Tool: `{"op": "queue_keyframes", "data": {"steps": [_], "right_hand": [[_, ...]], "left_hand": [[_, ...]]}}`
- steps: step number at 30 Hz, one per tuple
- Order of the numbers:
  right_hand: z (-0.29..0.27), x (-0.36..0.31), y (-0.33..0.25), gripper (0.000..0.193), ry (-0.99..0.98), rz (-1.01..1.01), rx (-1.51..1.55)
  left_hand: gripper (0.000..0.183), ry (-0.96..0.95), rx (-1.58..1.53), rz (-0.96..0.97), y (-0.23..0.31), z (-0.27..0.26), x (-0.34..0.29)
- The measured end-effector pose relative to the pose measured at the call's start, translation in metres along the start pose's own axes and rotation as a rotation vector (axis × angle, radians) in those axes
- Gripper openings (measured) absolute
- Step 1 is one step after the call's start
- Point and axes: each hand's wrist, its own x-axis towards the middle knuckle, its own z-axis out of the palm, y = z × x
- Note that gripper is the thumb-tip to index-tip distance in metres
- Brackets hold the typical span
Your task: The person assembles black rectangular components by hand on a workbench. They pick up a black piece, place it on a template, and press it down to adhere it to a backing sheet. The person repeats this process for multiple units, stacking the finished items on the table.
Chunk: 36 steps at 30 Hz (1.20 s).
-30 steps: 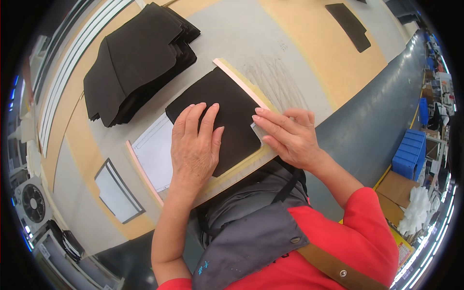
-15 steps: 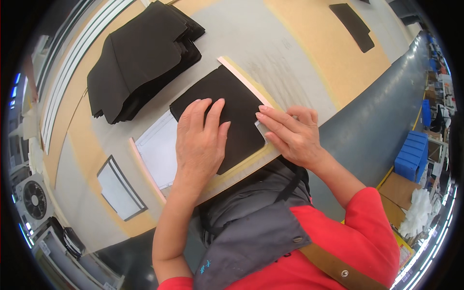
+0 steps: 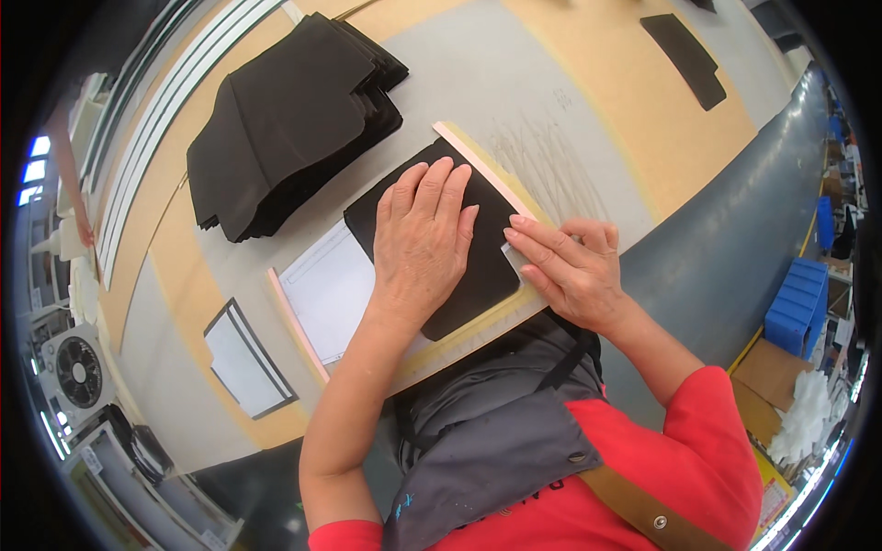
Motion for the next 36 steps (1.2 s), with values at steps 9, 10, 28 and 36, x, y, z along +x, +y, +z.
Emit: {"op": "queue_keyframes", "data": {"steps": [9, 10, 28, 36], "right_hand": [[-0.012, -0.001, 0.017, 0.023, 0.148, 0.260, 0.427], [-0.014, 0.001, 0.017, 0.022, 0.160, 0.312, 0.479], [-0.002, 0.007, -0.003, 0.047, -0.102, 0.014, -0.006], [0.001, 0.011, -0.005, 0.047, -0.130, -0.019, -0.006]], "left_hand": [[0.045, -0.015, 0.016, -0.024, 0.001, 0.002, -0.002], [0.045, -0.020, 0.023, -0.024, 0.002, 0.002, -0.002], [0.045, 0.041, -0.030, 0.002, 0.002, 0.006, 0.000], [0.049, 0.103, -0.368, -0.107, -0.008, -0.004, -0.012]]}}
